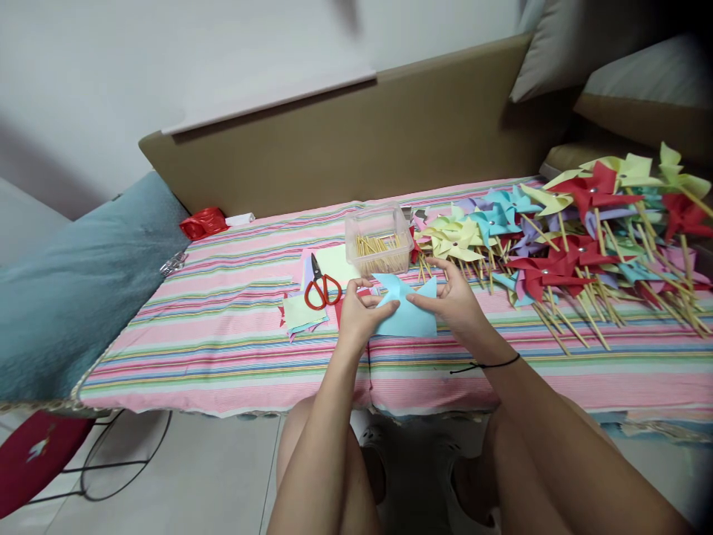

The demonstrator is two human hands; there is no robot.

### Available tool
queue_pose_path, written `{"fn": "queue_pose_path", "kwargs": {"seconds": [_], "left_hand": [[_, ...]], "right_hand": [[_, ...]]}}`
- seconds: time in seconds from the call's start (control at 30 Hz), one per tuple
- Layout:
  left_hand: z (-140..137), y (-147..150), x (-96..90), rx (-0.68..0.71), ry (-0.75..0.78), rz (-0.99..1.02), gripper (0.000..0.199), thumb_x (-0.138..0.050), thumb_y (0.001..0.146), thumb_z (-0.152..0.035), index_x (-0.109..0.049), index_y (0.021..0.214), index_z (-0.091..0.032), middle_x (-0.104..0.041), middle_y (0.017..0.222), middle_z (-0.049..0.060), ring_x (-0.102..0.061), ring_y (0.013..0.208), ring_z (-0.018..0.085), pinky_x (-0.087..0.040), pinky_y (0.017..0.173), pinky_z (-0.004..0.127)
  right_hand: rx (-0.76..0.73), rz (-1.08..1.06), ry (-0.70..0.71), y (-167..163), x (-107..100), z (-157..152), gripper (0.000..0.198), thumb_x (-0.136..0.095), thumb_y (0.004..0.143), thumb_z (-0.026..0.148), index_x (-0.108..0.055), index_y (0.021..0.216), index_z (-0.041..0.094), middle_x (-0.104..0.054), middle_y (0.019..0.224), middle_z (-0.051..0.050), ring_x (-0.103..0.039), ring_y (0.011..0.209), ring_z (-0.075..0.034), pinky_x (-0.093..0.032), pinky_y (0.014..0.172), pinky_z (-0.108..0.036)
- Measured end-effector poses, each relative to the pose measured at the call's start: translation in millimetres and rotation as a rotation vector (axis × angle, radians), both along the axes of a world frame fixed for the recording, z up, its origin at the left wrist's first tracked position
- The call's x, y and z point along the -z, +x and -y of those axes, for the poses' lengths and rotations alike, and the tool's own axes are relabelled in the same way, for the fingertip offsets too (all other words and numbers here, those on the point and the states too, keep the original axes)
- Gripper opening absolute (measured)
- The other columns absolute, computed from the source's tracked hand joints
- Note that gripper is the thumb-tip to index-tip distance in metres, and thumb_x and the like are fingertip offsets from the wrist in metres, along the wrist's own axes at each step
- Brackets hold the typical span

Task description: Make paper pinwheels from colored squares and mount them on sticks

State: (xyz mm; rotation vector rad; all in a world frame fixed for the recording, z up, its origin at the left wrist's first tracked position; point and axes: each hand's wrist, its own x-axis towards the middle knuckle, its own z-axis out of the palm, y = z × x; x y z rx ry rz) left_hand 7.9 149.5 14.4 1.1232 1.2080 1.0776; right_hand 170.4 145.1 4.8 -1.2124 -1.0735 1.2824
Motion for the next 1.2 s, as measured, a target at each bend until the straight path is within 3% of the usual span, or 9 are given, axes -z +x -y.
{"fn": "queue_pose_path", "kwargs": {"seconds": [0.2, 0.53, 0.7, 0.83, 1.03, 1.2], "left_hand": [[0.8, 0.7, 0.4, 0.009, 0.008, 0.034, 0.058, -0.08, 0.054, -0.028, -0.036, 0.092, -0.026, -0.06, 0.052, -0.011, -0.053, 0.041, 0.01, -0.038, 0.044, 0.019], [0.4, -0.1, 1.6, 0.004, 0.007, 0.017, 0.058, -0.08, 0.054, -0.028, -0.037, 0.092, -0.026, -0.06, 0.051, -0.011, -0.052, 0.04, 0.01, -0.036, 0.043, 0.019], [0.3, 2.3, 1.0, -0.028, 0.024, 0.051, 0.058, -0.079, 0.055, -0.026, -0.035, 0.092, -0.025, -0.064, 0.056, -0.008, -0.056, 0.044, 0.012, -0.042, 0.047, 0.021], [1.0, 3.8, 0.9, -0.07, 0.048, 0.055, 0.056, -0.078, 0.056, -0.026, -0.034, 0.09, -0.025, -0.065, 0.058, -0.007, -0.058, 0.046, 0.013, -0.043, 0.049, 0.022], [1.0, 0.7, 1.1, -0.01, -0.01, 0.037, 0.06, -0.078, 0.054, -0.024, -0.035, 0.095, -0.025, -0.064, 0.057, -0.007, -0.053, 0.041, 0.011, -0.039, 0.044, 0.02], [2.3, -1.5, -1.8, 0.0, -0.015, 0.026, 0.063, -0.081, 0.051, -0.021, -0.039, 0.098, -0.023, -0.061, 0.054, -0.008, -0.054, 0.043, 0.012, -0.042, 0.047, 0.022]], "right_hand": [[0.054, 0.021, 0.031, -3.7, -1.5, 1.0, 0.088, -0.08, 0.053, 0.035, -0.036, 0.128, 0.024, -0.064, 0.077, -0.003, -0.066, 0.069, -0.024, -0.053, 0.056, -0.035], [0.029, -0.046, -0.004, -2.4, -4.5, 2.0, 0.091, -0.082, 0.053, 0.028, -0.034, 0.13, 0.023, -0.064, 0.068, 0.0, -0.064, 0.061, -0.023, -0.052, 0.055, -0.035], [0.025, -0.08, -0.01, -4.7, -0.1, 0.4, 0.092, -0.083, 0.052, 0.032, -0.033, 0.129, 0.024, -0.066, 0.071, 0.0, -0.067, 0.064, -0.024, -0.054, 0.058, -0.037], [0.002, -0.115, -0.003, -5.0, 6.1, -1.1, 0.095, -0.083, 0.051, 0.032, -0.031, 0.131, 0.022, -0.068, 0.067, 0.001, -0.067, 0.06, -0.024, -0.055, 0.058, -0.038], [-0.056, -0.014, 0.015, 0.1, 7.9, -0.4, 0.086, -0.081, 0.055, 0.024, -0.036, 0.128, 0.022, -0.061, 0.051, 0.007, -0.059, 0.045, -0.018, -0.047, 0.044, -0.027], [-0.116, -0.011, -0.018, -0.3, 6.5, -1.3, 0.087, -0.081, 0.055, 0.025, -0.034, 0.129, 0.023, -0.065, 0.056, 0.005, -0.062, 0.047, -0.019, -0.049, 0.045, -0.029]]}}
